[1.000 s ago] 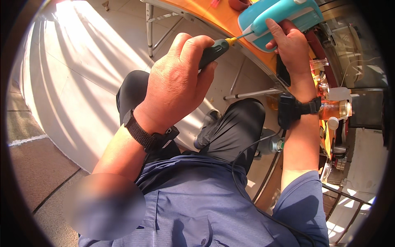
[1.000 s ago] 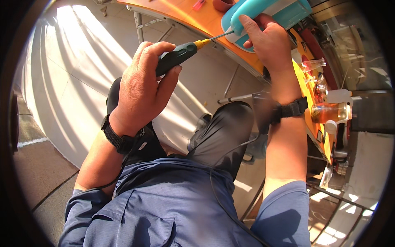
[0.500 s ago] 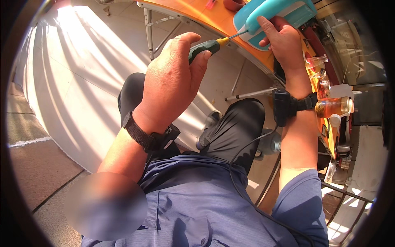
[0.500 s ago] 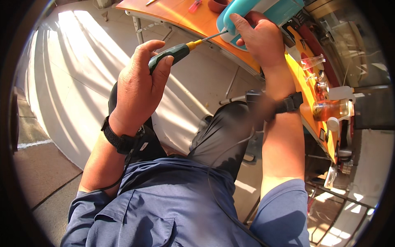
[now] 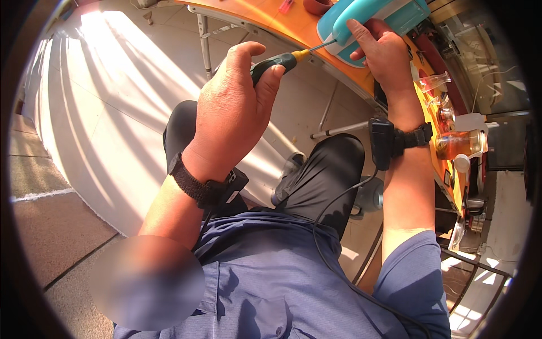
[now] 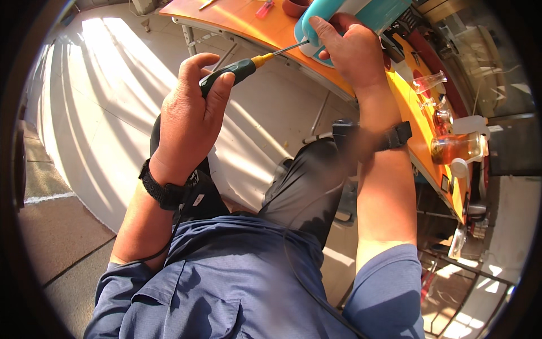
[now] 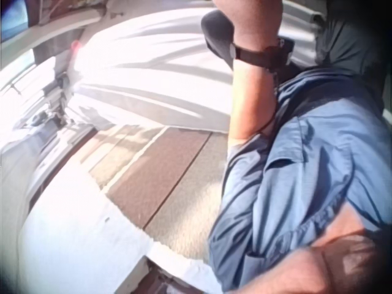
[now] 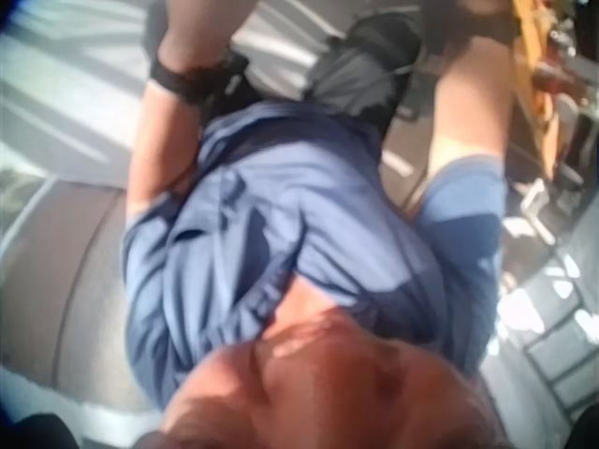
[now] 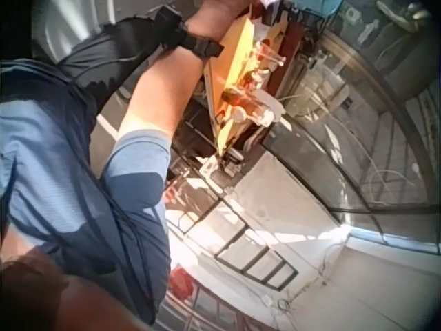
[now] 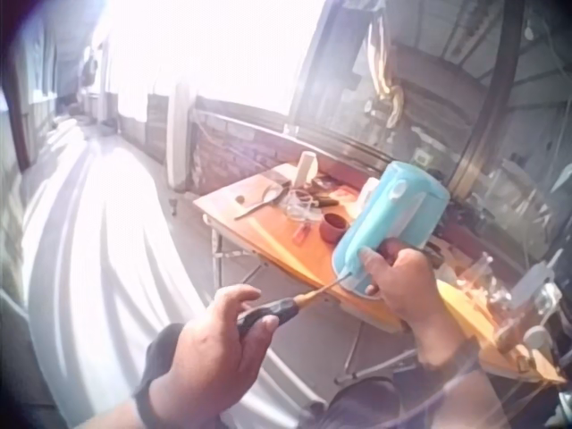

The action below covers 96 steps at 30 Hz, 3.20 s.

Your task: The person disassembles a blue electric kettle using a screwdriver, removes the lid and internal components, and then moves the kettle outdoors to pour water into a bucket.

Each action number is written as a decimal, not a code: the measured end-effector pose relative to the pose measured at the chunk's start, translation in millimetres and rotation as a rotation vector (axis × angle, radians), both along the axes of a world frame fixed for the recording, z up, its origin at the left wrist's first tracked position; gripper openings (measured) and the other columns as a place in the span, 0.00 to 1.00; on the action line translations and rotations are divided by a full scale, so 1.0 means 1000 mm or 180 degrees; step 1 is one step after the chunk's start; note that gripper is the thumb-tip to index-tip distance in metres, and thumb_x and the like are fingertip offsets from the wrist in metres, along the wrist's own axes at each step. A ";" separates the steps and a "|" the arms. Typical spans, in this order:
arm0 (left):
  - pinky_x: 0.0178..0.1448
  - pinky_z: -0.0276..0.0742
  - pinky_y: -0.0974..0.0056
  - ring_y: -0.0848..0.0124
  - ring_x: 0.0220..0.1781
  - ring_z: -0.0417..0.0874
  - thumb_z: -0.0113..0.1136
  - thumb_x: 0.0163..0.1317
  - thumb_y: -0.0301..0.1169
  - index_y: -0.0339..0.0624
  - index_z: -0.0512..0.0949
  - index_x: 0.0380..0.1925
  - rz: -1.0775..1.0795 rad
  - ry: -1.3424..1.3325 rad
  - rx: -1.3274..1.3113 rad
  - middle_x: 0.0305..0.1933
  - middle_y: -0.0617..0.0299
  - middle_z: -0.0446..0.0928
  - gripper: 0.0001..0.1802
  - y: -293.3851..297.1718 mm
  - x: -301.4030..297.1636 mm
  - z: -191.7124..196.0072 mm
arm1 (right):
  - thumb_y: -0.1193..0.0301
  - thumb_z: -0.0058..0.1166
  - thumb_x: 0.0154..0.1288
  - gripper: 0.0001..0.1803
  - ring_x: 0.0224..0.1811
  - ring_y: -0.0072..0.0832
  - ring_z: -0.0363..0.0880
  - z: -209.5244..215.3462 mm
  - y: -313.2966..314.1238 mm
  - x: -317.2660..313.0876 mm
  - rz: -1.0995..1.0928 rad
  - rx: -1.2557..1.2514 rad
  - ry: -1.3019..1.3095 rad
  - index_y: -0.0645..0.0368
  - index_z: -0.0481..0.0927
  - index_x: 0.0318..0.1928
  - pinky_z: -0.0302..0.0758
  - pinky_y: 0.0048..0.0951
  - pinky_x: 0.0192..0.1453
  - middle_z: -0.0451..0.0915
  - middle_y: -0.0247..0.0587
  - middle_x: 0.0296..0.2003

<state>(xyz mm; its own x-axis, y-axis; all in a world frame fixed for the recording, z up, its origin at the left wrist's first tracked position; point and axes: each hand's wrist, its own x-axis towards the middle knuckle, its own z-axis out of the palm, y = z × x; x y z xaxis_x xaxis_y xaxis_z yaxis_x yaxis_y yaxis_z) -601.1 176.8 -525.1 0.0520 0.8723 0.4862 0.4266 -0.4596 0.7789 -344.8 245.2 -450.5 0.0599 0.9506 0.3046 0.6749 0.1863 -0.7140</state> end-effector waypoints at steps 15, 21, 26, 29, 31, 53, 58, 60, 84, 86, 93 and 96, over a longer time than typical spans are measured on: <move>0.35 0.79 0.50 0.49 0.30 0.86 0.64 0.77 0.39 0.39 0.74 0.55 0.0086 0.0294 -0.0323 0.24 0.53 0.81 0.17 -0.002 -0.003 0.017 | 0.69 0.57 0.79 0.20 0.32 0.23 0.85 -0.087 -0.055 -0.070 0.1439 -0.1837 0.4354 0.58 0.77 0.67 0.75 0.21 0.30 0.85 0.35 0.45; 0.40 0.79 0.64 0.69 0.34 0.82 0.65 0.77 0.37 0.37 0.75 0.57 -0.0046 0.0231 -0.0594 0.39 0.56 0.83 0.18 -0.005 -0.005 0.021 | 0.69 0.56 0.81 0.19 0.29 0.19 0.79 -0.100 -0.055 -0.082 0.1631 -0.1551 0.4783 0.61 0.77 0.66 0.75 0.19 0.31 0.85 0.36 0.47; 0.39 0.78 0.65 0.69 0.35 0.82 0.70 0.67 0.27 0.39 0.75 0.58 -0.0262 0.0455 0.0210 0.47 0.56 0.81 0.22 -0.010 -0.011 0.013 | 0.72 0.60 0.78 0.08 0.29 0.22 0.81 -0.106 -0.054 -0.083 0.1681 -0.1493 0.5107 0.56 0.77 0.53 0.81 0.21 0.31 0.83 0.35 0.40; 0.39 0.78 0.64 0.68 0.35 0.82 0.70 0.67 0.27 0.39 0.76 0.59 -0.0274 0.0452 0.0188 0.45 0.57 0.82 0.22 -0.011 -0.012 0.012 | 0.71 0.61 0.79 0.08 0.29 0.22 0.81 -0.106 -0.054 -0.084 0.1658 -0.1518 0.5155 0.56 0.77 0.52 0.82 0.22 0.32 0.84 0.36 0.40; 0.39 0.78 0.64 0.69 0.34 0.82 0.69 0.70 0.30 0.39 0.75 0.60 -0.0273 0.0376 -0.0027 0.41 0.57 0.83 0.21 -0.015 -0.009 0.017 | 0.70 0.61 0.79 0.10 0.30 0.22 0.82 -0.108 -0.053 -0.084 0.1680 -0.1547 0.5113 0.56 0.78 0.54 0.83 0.22 0.32 0.86 0.38 0.43; 0.40 0.80 0.65 0.69 0.34 0.84 0.67 0.73 0.31 0.37 0.74 0.60 -0.0364 0.0066 -0.0368 0.40 0.58 0.84 0.20 -0.018 -0.009 0.012 | 0.57 0.65 0.77 0.23 0.28 0.21 0.83 -0.113 -0.058 -0.086 0.1446 -0.1290 0.5004 0.59 0.79 0.62 0.82 0.19 0.31 0.88 0.39 0.42; 0.40 0.79 0.66 0.71 0.34 0.83 0.66 0.74 0.31 0.37 0.75 0.59 -0.0326 0.0150 0.0135 0.42 0.57 0.84 0.19 -0.015 -0.010 0.010 | 0.56 0.67 0.75 0.22 0.28 0.21 0.83 -0.119 -0.053 -0.088 0.1719 -0.1272 0.4939 0.59 0.81 0.58 0.82 0.20 0.31 0.87 0.35 0.38; 0.41 0.83 0.59 0.58 0.36 0.87 0.69 0.70 0.32 0.39 0.77 0.55 -0.0212 -0.0115 -0.0418 0.43 0.51 0.86 0.18 -0.018 -0.009 0.018 | 0.55 0.67 0.75 0.21 0.28 0.20 0.83 -0.103 -0.059 -0.093 0.1523 -0.1382 0.4910 0.57 0.81 0.54 0.82 0.20 0.31 0.86 0.34 0.38; 0.41 0.83 0.60 0.58 0.35 0.88 0.68 0.74 0.36 0.38 0.75 0.60 -0.0321 -0.0143 -0.0484 0.43 0.51 0.85 0.21 -0.018 -0.013 0.007 | 0.62 0.65 0.77 0.18 0.31 0.22 0.83 -0.102 -0.059 -0.092 0.1352 -0.1556 0.4885 0.58 0.80 0.58 0.82 0.20 0.35 0.88 0.42 0.47; 0.44 0.83 0.60 0.59 0.39 0.88 0.69 0.71 0.33 0.37 0.75 0.60 -0.0415 -0.0316 -0.1173 0.46 0.50 0.85 0.22 -0.017 -0.016 0.017 | 0.57 0.68 0.75 0.18 0.30 0.21 0.83 -0.087 -0.065 -0.091 0.1382 -0.1542 0.4836 0.55 0.80 0.53 0.81 0.20 0.35 0.88 0.37 0.41; 0.46 0.83 0.62 0.64 0.42 0.86 0.70 0.71 0.34 0.36 0.75 0.61 -0.0444 -0.0139 -0.0338 0.50 0.50 0.84 0.23 -0.021 -0.015 0.005 | 0.62 0.64 0.78 0.19 0.30 0.24 0.85 -0.118 -0.054 -0.084 0.1655 -0.1451 0.4839 0.59 0.79 0.61 0.83 0.23 0.36 0.88 0.42 0.47; 0.44 0.82 0.64 0.67 0.38 0.86 0.68 0.74 0.33 0.36 0.75 0.61 -0.0465 -0.0434 -0.0991 0.45 0.53 0.85 0.21 -0.019 -0.014 0.008 | 0.61 0.66 0.77 0.19 0.31 0.24 0.85 -0.103 -0.062 -0.089 0.1350 -0.1542 0.4809 0.58 0.80 0.58 0.83 0.23 0.36 0.87 0.40 0.44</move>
